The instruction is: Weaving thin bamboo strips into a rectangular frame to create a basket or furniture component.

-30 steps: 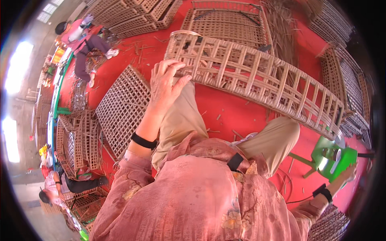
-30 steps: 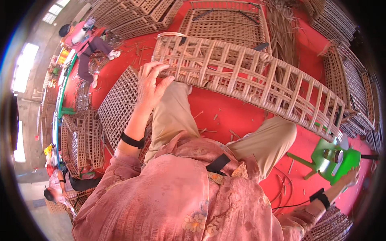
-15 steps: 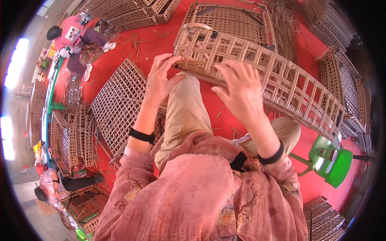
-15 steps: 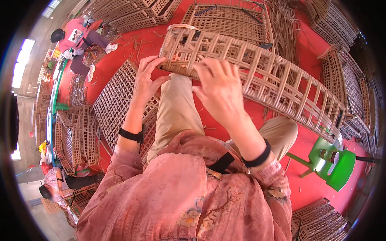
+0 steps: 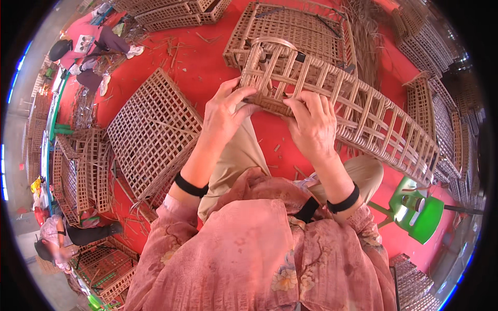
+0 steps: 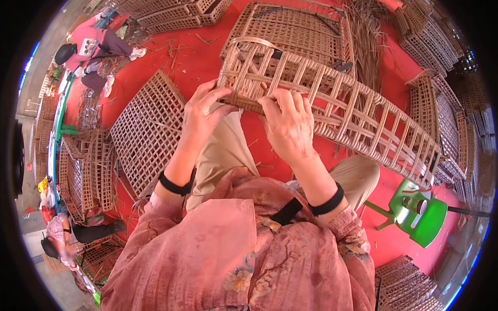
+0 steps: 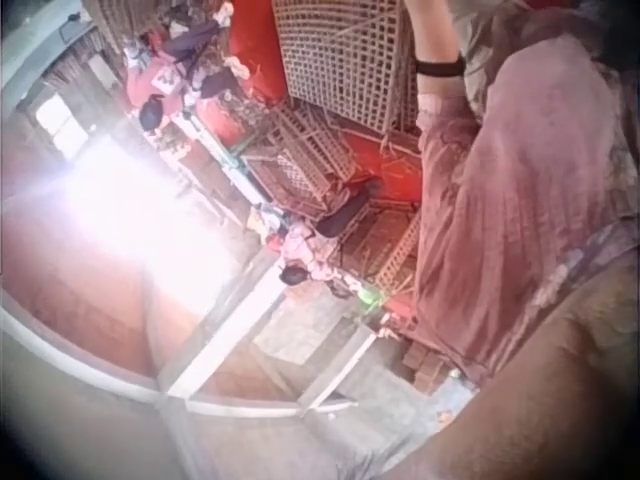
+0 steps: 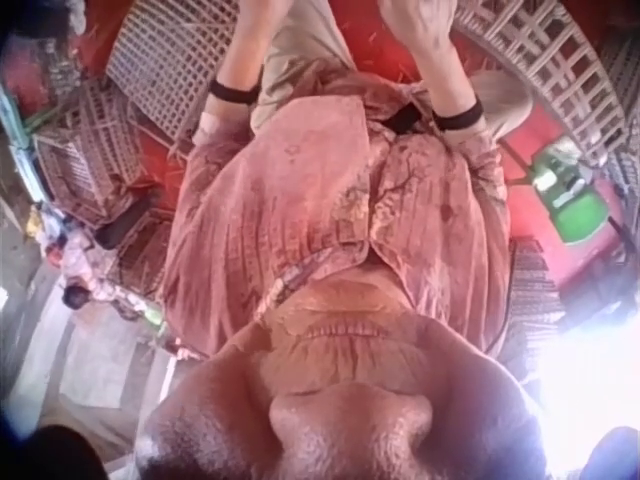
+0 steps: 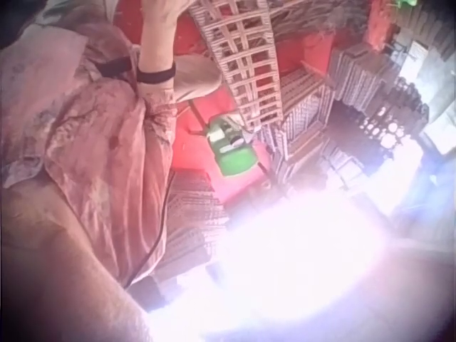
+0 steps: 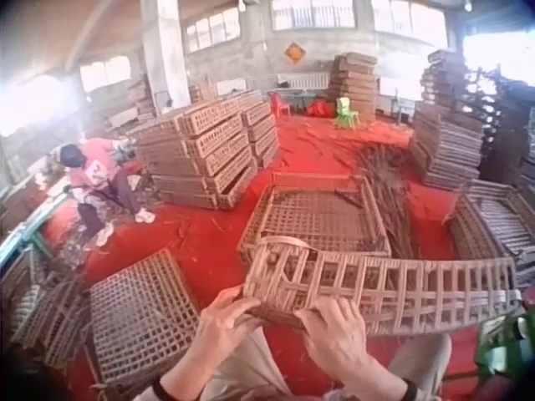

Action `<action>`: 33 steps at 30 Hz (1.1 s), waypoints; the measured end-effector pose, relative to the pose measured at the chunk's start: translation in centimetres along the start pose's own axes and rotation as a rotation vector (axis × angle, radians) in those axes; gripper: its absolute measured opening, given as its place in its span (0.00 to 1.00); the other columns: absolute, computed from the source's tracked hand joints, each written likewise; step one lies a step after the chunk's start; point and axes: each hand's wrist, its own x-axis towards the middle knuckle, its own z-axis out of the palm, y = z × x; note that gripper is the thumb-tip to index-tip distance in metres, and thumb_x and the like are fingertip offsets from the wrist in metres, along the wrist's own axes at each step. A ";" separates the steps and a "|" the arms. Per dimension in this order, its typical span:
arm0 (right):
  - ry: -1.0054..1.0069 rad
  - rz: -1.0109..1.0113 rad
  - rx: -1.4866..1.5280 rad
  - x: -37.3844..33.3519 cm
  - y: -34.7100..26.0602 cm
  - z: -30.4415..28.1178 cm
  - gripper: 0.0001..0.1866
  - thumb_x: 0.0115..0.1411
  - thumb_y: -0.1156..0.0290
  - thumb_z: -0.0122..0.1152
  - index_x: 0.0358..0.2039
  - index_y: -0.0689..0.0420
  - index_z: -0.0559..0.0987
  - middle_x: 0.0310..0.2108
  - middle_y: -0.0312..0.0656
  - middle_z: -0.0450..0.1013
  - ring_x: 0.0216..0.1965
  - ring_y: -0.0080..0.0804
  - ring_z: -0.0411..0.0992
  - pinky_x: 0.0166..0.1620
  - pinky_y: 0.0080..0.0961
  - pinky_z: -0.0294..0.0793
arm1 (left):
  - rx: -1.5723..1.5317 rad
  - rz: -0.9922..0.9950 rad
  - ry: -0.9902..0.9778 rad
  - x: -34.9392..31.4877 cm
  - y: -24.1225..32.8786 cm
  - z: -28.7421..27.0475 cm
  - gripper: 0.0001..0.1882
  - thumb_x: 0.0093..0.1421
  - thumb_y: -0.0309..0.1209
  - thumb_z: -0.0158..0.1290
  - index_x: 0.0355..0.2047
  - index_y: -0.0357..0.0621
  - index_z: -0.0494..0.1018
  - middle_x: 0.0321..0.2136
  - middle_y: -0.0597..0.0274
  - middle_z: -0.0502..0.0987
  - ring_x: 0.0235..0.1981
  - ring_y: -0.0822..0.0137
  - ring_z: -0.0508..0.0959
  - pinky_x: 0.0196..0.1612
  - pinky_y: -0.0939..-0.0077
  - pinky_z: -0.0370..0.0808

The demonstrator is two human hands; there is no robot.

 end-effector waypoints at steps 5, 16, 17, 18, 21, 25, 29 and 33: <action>0.076 -0.046 -0.102 -2.7 -0.2 -1.6 0.17 0.48 0.75 0.68 0.41 0.50 0.83 0.38 0.33 0.70 0.40 0.34 0.70 0.45 0.33 0.70 | 0.065 0.080 0.135 -3.3 1.9 0.5 0.22 0.45 0.27 0.71 0.43 0.46 0.81 0.51 0.50 0.76 0.45 0.54 0.81 0.44 0.64 0.79; -0.106 0.011 -0.162 -5.7 4.9 -8.1 0.32 0.38 0.73 0.77 0.48 0.52 0.78 0.51 0.38 0.68 0.53 0.41 0.68 0.58 0.43 0.66 | 0.277 0.281 -0.031 -2.5 8.6 1.4 0.32 0.50 0.39 0.69 0.56 0.50 0.75 0.60 0.56 0.67 0.58 0.52 0.68 0.60 0.54 0.63; -0.119 -0.020 -0.160 -5.7 5.2 -8.4 0.32 0.39 0.72 0.76 0.49 0.52 0.78 0.51 0.39 0.68 0.54 0.41 0.68 0.58 0.43 0.66 | 0.203 0.288 -0.066 -2.3 9.3 2.3 0.31 0.49 0.37 0.69 0.55 0.52 0.76 0.58 0.58 0.68 0.57 0.53 0.68 0.59 0.54 0.63; -0.118 -0.012 -0.168 -5.7 5.2 -8.9 0.32 0.39 0.72 0.76 0.49 0.52 0.78 0.51 0.39 0.68 0.54 0.41 0.68 0.58 0.43 0.66 | 0.195 0.296 -0.070 -2.2 9.6 3.2 0.31 0.49 0.37 0.69 0.55 0.52 0.76 0.58 0.58 0.68 0.57 0.53 0.68 0.59 0.54 0.63; -0.138 0.035 -0.206 -5.7 5.2 -9.8 0.31 0.42 0.71 0.75 0.51 0.52 0.77 0.51 0.41 0.68 0.54 0.42 0.68 0.56 0.43 0.67 | 0.195 0.347 -0.143 -1.9 10.6 5.4 0.32 0.45 0.31 0.70 0.53 0.51 0.76 0.58 0.58 0.67 0.57 0.54 0.68 0.57 0.55 0.65; -0.103 -0.025 -0.126 -6.4 6.5 -9.1 0.27 0.45 0.73 0.72 0.50 0.52 0.78 0.48 0.39 0.68 0.48 0.41 0.70 0.50 0.39 0.70 | 0.255 0.413 -0.092 -1.8 10.0 7.3 0.28 0.45 0.29 0.68 0.49 0.51 0.76 0.57 0.60 0.68 0.49 0.59 0.73 0.53 0.59 0.67; -0.059 -0.010 -0.102 -7.0 6.7 -7.7 0.25 0.45 0.75 0.71 0.47 0.51 0.80 0.45 0.36 0.70 0.45 0.38 0.71 0.47 0.36 0.70 | 0.240 0.513 -0.026 -0.9 8.9 7.7 0.24 0.44 0.27 0.66 0.44 0.51 0.78 0.48 0.69 0.74 0.39 0.69 0.77 0.45 0.69 0.69; 0.149 0.001 -0.189 -7.2 6.4 -6.3 0.22 0.45 0.76 0.71 0.44 0.49 0.82 0.41 0.34 0.70 0.41 0.36 0.72 0.46 0.35 0.70 | 0.210 0.604 -0.021 0.7 8.2 7.9 0.20 0.46 0.27 0.64 0.42 0.50 0.79 0.43 0.75 0.76 0.36 0.72 0.76 0.42 0.71 0.69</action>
